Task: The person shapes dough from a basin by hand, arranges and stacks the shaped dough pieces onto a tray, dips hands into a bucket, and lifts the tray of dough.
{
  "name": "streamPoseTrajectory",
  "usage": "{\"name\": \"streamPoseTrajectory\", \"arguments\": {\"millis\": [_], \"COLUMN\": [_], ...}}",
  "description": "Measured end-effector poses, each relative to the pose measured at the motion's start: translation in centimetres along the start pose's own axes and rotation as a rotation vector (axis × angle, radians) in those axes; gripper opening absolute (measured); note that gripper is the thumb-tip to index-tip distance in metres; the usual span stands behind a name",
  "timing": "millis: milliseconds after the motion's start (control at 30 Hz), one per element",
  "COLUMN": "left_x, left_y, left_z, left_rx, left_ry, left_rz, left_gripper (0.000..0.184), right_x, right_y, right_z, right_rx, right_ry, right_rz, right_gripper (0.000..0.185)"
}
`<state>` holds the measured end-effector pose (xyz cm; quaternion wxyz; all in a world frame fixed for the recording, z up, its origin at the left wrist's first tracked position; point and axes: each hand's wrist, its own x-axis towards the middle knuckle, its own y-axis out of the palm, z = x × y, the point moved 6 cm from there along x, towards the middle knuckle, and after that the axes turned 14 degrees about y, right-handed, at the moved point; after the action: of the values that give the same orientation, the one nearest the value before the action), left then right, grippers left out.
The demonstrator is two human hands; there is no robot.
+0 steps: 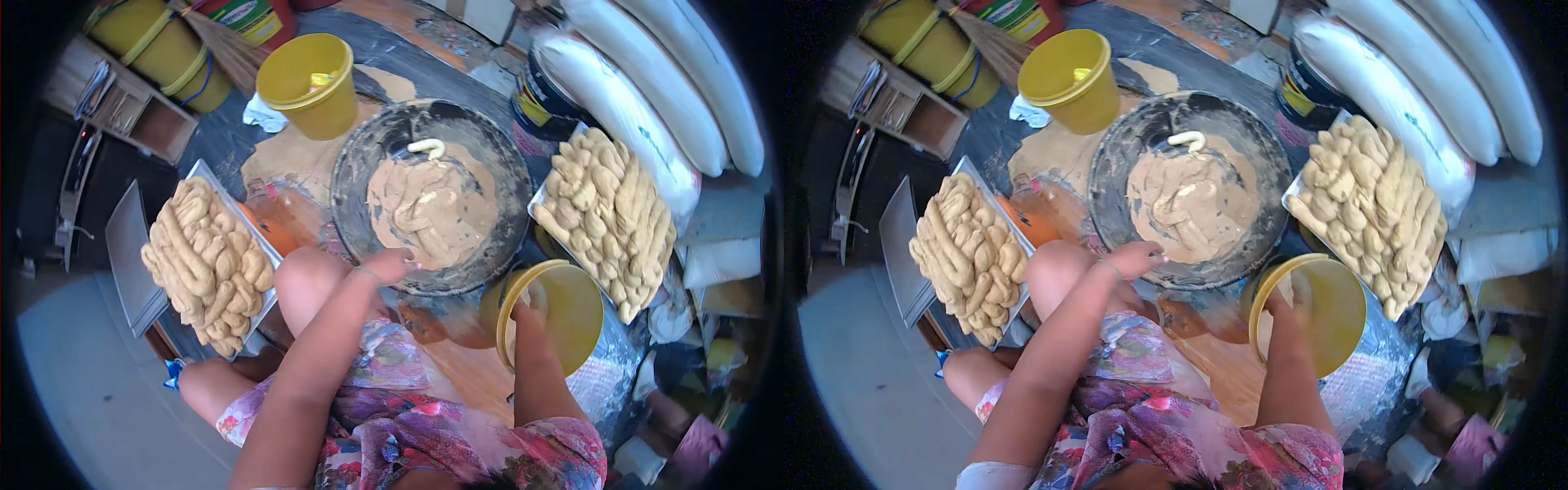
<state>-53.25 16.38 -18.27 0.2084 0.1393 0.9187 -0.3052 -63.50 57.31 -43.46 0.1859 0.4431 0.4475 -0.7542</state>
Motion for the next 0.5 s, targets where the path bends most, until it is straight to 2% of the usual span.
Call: {"name": "streamPoseTrajectory", "arguments": {"millis": [67,133,233,267,367,400,500], "left_x": [0.4,0.1,0.1,0.2,0.3,0.3,0.7], "left_y": [0.1,-0.2,-0.1,0.1,0.1,0.1,0.5], "left_z": [0.4,0.1,0.1,0.3,0.4,0.5,1.3], "left_rx": [0.026,0.012,-0.033,-0.051,-0.041,-0.022,0.013], "left_ry": [0.056,0.016,-0.016,-0.023,-0.014,0.003,0.046], "left_rz": [-0.036,-0.038,-0.015,0.000,0.020,0.008,-0.022], "left_gripper": [0.052,0.052,0.053,0.053,0.053,0.053,0.054], "right_x": [-0.4,-1.1,-2.9,-5.5,-9.1,-14.0,-14.7], "right_y": [0.1,0.9,1.2,0.0,-2.7,-4.3,-5.9], "right_z": [0.0,-0.1,-0.1,1.0,2.6,5.4,5.3], "right_rx": [0.064,0.189,0.595,0.791,0.998,1.000,0.925], "right_ry": [0.010,0.031,0.100,0.154,0.013,-0.059,-0.217], "right_rz": [0.156,0.361,0.637,0.636,0.634,0.652,0.669], "right_gripper": [0.033,0.033,0.032,0.024,0.022,0.023,0.023]}}
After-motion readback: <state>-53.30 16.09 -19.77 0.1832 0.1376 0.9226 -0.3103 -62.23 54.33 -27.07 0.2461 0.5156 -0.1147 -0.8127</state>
